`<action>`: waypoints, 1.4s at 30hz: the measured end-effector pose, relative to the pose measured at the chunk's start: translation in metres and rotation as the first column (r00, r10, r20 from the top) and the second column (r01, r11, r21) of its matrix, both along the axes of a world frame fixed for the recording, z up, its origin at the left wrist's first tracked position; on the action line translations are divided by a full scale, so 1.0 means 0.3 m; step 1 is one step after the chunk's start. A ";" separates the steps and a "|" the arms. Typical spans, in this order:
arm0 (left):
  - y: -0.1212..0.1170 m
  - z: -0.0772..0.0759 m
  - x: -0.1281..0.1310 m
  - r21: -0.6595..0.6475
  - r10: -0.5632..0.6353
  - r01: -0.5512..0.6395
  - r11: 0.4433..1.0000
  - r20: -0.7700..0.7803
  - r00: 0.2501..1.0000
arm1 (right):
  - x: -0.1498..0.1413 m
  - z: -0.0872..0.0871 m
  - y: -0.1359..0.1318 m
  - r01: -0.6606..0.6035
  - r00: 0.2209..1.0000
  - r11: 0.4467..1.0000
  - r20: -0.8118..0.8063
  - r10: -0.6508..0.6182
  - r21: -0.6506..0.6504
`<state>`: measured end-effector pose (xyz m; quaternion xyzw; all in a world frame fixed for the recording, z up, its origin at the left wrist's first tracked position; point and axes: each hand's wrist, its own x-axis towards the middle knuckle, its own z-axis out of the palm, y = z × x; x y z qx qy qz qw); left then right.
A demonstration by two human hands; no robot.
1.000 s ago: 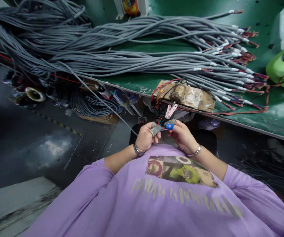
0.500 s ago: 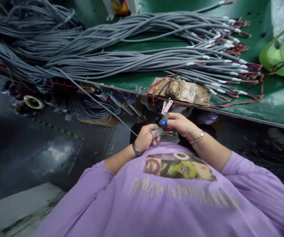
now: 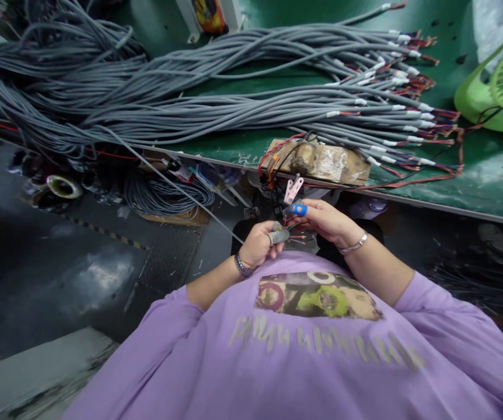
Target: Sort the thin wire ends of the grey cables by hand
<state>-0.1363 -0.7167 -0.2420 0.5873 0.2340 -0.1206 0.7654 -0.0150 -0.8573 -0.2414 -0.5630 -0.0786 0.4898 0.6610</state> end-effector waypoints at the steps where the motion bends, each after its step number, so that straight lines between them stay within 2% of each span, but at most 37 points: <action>1: 0.000 -0.002 0.000 0.003 0.007 -0.007 1.000 0.000 1.000 | 0.006 0.002 -0.009 -0.038 0.999 0.999 0.005 0.038 -0.019; 4: -0.003 -0.002 0.001 0.013 -0.004 0.004 1.000 0.000 1.000 | 0.014 0.008 -0.019 -0.081 0.995 0.995 0.052 0.084 -0.055; 11: -0.009 0.018 0.006 0.010 -0.055 0.055 0.998 -0.011 0.998 | -0.014 0.001 0.020 -0.041 0.974 0.999 0.225 0.038 0.009; 14: -0.006 0.026 0.004 -0.006 -0.059 0.059 0.998 -0.004 0.998 | -0.018 -0.019 0.029 0.021 0.967 1.000 0.254 -0.026 0.020; 16: 0.000 0.031 -0.001 -0.027 -0.069 0.069 0.997 -0.003 0.998 | -0.010 -0.034 0.026 0.127 0.968 0.992 0.214 -0.129 0.023; 19: 0.015 0.042 -0.010 -0.096 -0.061 0.060 0.994 -0.006 0.998 | 0.012 -0.041 0.013 0.311 0.948 0.950 0.066 -0.311 0.011; 21: 0.027 0.050 -0.010 -0.157 -0.027 0.028 0.987 0.005 1.000 | 0.027 -0.030 0.005 0.359 0.932 0.933 -0.044 -0.359 -0.006; 24: 0.040 0.066 0.005 -0.230 0.008 0.000 0.973 0.032 0.999 | 0.045 0.004 0.008 0.305 0.942 0.952 -0.151 -0.300 0.013; 28: 0.037 0.089 0.044 -0.296 0.026 -0.003 0.955 0.074 0.997 | 0.059 0.033 0.042 0.225 0.964 0.968 -0.169 -0.205 0.109; 35: 0.031 0.096 0.083 -0.334 0.021 0.013 0.943 0.100 0.995 | 0.036 0.003 0.095 0.256 0.964 0.946 -0.127 -0.235 0.198; 42: 0.047 0.067 0.098 -0.408 -0.003 0.035 0.912 0.077 0.997 | 0.004 0.012 0.123 0.333 0.916 0.924 -0.300 -0.268 0.190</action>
